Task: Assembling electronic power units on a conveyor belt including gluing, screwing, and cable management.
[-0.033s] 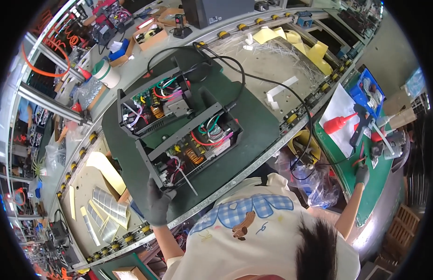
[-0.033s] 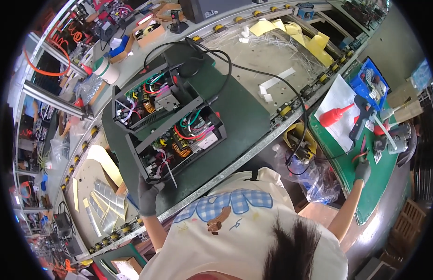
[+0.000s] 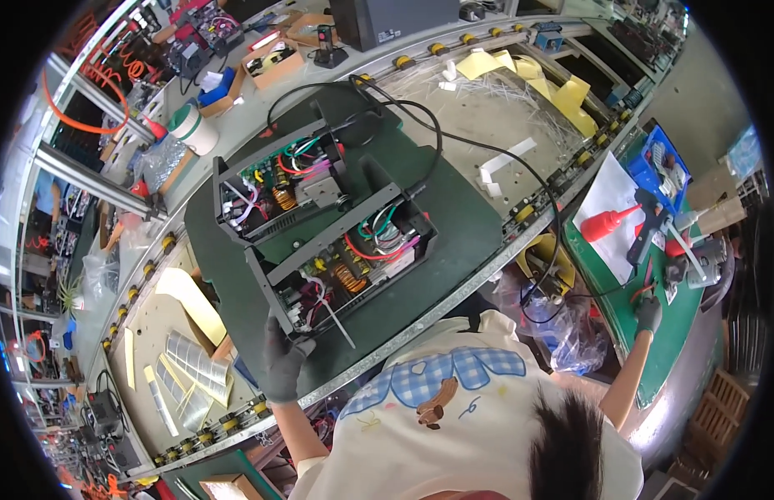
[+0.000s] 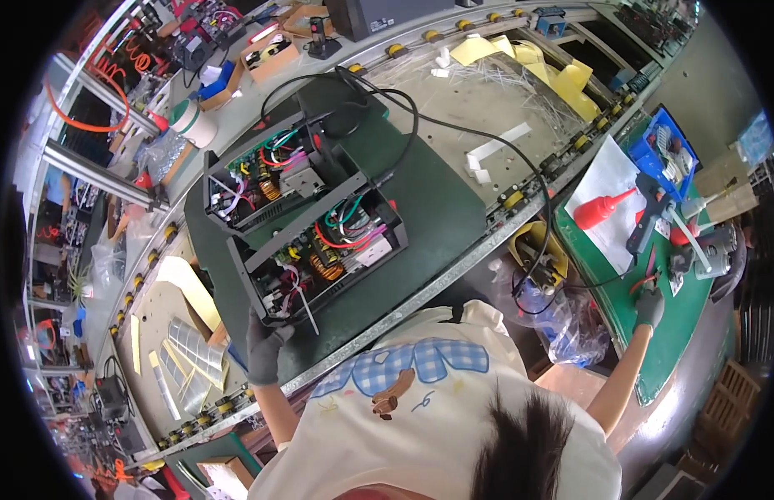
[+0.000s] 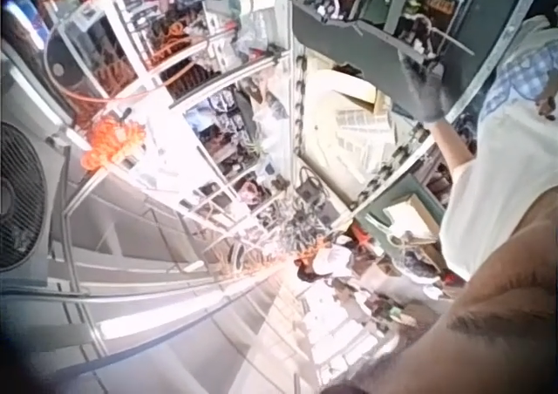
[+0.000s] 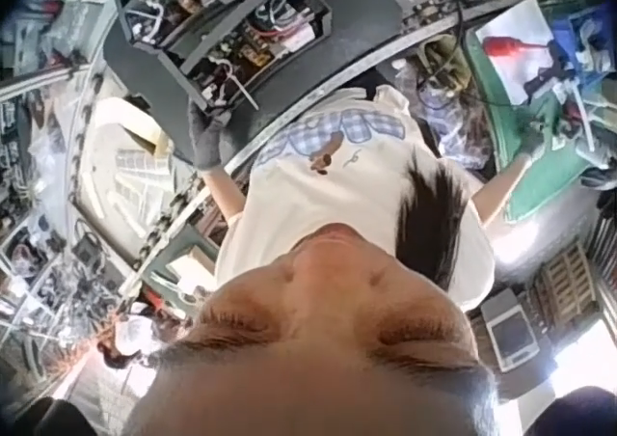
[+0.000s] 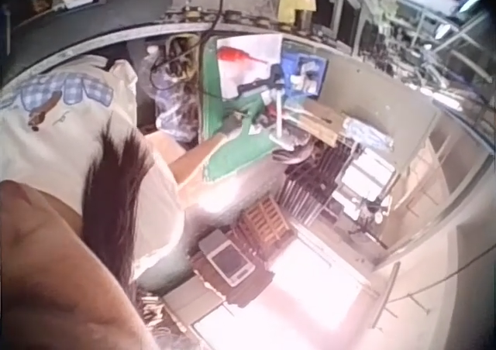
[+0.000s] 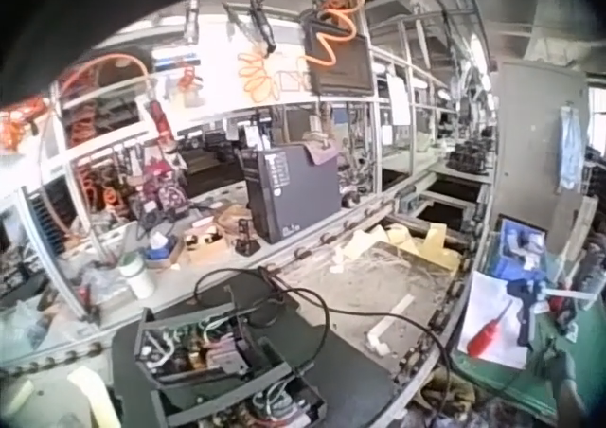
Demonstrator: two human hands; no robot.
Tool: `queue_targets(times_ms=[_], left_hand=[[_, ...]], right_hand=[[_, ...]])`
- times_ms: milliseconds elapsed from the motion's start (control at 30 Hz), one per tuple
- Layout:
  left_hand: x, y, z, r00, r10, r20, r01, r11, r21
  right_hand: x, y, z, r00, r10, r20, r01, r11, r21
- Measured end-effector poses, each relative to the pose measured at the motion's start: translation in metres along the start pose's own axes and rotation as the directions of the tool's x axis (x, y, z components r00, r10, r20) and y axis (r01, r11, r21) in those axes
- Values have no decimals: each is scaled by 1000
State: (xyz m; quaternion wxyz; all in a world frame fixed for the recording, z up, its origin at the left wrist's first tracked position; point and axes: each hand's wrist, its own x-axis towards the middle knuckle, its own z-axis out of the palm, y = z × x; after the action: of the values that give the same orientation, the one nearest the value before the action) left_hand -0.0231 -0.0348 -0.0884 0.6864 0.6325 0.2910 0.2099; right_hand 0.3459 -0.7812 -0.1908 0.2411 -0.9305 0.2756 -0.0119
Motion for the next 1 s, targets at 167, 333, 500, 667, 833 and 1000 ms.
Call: queue_targets(times_ms=[167, 333, 500, 667, 833, 1000], left_hand=[[-3, 9, -8, 992, -102, 71, 102, 995, -5], [-2, 13, -35, 984, 7, -180, 63, 924, 377], [30, 76, -4, 823, 310, -476, -188, 939, 288], [45, 145, 62, 864, 438, -249, -364, 884, 293], [88, 196, 164, 833, 368, 414, -446, 889, 107], [97, 236, 141, 839, 543, 12, -537, 833, -137]], right_hand=[[-58, -67, 8, 916, -276, -292, 199, 943, -267], [3, 6, -5, 975, -212, 67, 221, 907, -359], [-136, -57, -106, 988, -151, -42, 154, 983, 96], [-244, -229, -114, 795, -591, -137, 586, 690, 425], [-323, -409, -49, 142, -943, -301, 690, -124, 713], [-414, -535, -12, -416, -789, -452, 692, -597, 405]])
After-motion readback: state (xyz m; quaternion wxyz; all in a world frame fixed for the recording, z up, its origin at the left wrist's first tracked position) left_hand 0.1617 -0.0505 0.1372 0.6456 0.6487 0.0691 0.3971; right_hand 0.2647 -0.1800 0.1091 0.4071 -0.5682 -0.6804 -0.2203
